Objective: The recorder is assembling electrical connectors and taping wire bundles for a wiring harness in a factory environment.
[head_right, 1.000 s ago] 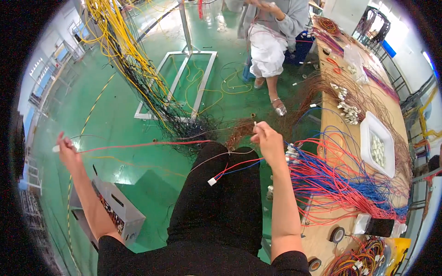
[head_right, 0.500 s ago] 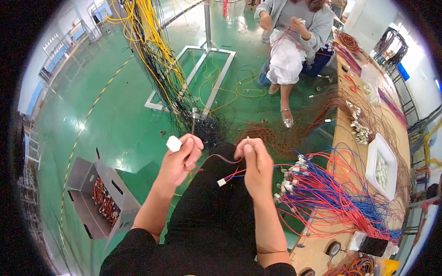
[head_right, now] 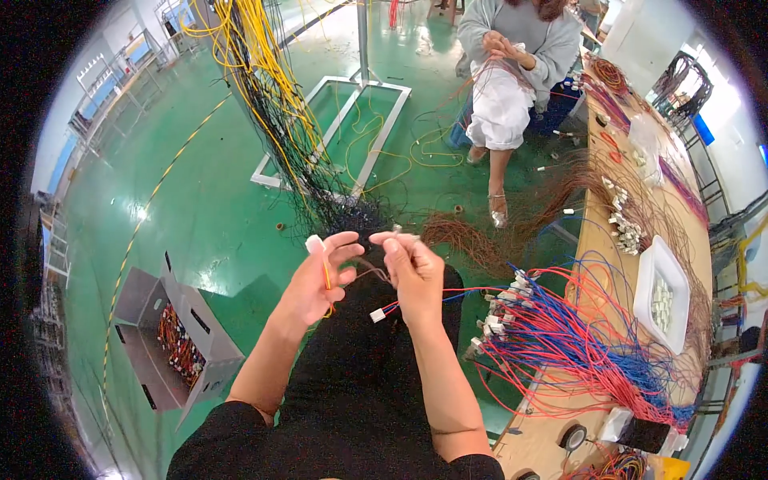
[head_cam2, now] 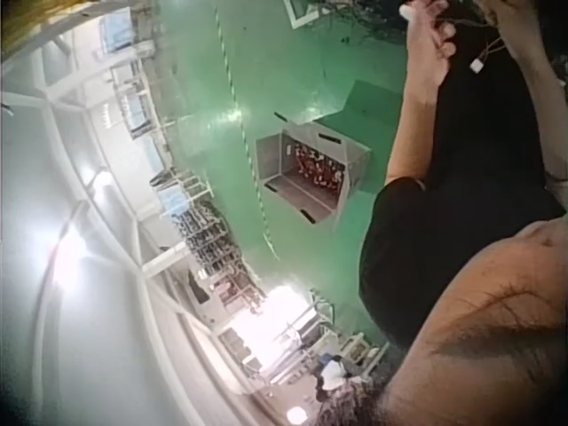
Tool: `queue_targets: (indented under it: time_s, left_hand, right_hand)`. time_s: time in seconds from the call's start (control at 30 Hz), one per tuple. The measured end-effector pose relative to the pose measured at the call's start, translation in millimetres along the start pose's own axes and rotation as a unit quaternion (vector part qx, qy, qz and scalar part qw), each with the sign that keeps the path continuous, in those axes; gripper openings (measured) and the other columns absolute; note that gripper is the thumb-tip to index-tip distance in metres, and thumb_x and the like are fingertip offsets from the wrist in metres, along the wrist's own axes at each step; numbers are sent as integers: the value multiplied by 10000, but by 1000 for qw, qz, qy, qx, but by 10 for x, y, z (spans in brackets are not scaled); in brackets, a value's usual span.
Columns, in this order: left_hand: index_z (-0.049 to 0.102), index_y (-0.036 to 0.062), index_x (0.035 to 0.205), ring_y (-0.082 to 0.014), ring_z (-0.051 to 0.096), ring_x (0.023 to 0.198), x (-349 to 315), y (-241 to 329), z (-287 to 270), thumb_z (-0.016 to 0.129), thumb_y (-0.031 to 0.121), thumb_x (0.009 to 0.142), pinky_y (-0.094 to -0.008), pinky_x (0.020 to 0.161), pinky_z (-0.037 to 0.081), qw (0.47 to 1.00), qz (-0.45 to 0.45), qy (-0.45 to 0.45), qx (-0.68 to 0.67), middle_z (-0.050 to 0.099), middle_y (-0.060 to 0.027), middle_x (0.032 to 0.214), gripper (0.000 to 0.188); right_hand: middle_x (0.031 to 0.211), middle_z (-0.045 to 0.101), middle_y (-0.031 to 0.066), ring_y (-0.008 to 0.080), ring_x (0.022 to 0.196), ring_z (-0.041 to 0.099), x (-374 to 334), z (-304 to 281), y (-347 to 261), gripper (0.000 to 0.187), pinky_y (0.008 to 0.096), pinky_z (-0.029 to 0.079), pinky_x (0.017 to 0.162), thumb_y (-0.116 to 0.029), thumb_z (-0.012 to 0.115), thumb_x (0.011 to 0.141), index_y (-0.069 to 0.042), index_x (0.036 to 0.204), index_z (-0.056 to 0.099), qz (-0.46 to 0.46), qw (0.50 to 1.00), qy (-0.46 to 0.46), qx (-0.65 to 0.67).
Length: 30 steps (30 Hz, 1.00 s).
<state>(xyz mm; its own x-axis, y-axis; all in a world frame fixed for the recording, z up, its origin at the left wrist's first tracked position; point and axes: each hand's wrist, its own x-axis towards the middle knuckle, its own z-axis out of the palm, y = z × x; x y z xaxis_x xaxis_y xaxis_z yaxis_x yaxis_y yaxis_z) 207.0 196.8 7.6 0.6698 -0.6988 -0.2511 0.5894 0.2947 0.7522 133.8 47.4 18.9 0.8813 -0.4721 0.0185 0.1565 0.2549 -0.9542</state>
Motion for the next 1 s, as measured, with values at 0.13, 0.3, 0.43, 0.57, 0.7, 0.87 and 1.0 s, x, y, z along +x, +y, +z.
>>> queue_targets:
  time_s: [0.13, 0.3, 0.43, 0.57, 0.7, 0.87, 1.0]
  left_hand:
    - [482, 99, 1242, -66, 453, 662, 12, -19, -71, 287, 638, 928, -146, 406, 260, 995, -16, -47, -88, 565, -30, 979, 654]
    - [500, 99, 1218, -64, 430, 608, -3, -98, 64, 344, 563, 956, -145, 416, 265, 997, 9, -31, -65, 546, -14, 870, 555]
    - [561, 90, 1143, -50, 417, 585, -25, -168, 20, 510, 386, 954, -151, 424, 267, 994, 1, -63, 88, 527, 14, 795, 355]
    - [635, 36, 1004, -68, 480, 609, -105, -235, -132, 713, 239, 823, -215, 532, 409, 881, 121, -12, 456, 539, 30, 720, 283]
    - [643, 48, 957, -209, 633, 730, -195, -876, -315, 751, 260, 765, -306, 683, 496, 752, 156, 23, 641, 643, -76, 843, 306]
    - [607, 78, 831, -252, 635, 764, -73, -1221, -559, 746, 215, 734, -376, 606, 512, 685, 184, 25, 704, 598, -49, 936, 218]
    - [588, 87, 933, -252, 636, 765, -190, -1074, -313, 767, 243, 712, -358, 589, 520, 677, 239, 10, 696, 580, -54, 982, 325]
  right_hand:
    - [637, 341, -99, -3, 512, 251, -84, -18, 39, 273, 183, 183, 448, -188, 528, 961, 3, 1128, 628, 37, 999, -29, 11]
    - [641, 309, -101, -5, 519, 231, -143, -108, 59, 291, 187, 174, 449, -194, 507, 970, 3, 1152, 620, 52, 998, -23, 21]
    - [637, 328, -97, -6, 511, 247, -154, -209, 90, 295, 183, 182, 442, -186, 506, 967, -3, 1173, 613, 81, 996, -27, 33]
    - [677, 425, -65, 0, 504, 303, -78, -464, 122, 143, 168, 212, 430, -142, 524, 946, -36, 1033, 564, -43, 994, 78, -68]
    - [709, 459, -52, 4, 554, 352, -11, -690, 179, 61, 172, 274, 467, -91, 570, 914, -56, 944, 531, -45, 989, 95, -107]
    - [761, 504, -53, 10, 671, 425, -18, -688, 194, 53, 171, 347, 604, -70, 587, 901, -36, 886, 548, -80, 979, 36, -182]
    - [746, 501, -61, 2, 650, 413, -31, -704, 172, 34, 166, 336, 584, -44, 595, 886, -34, 883, 562, -75, 983, 4, -167]
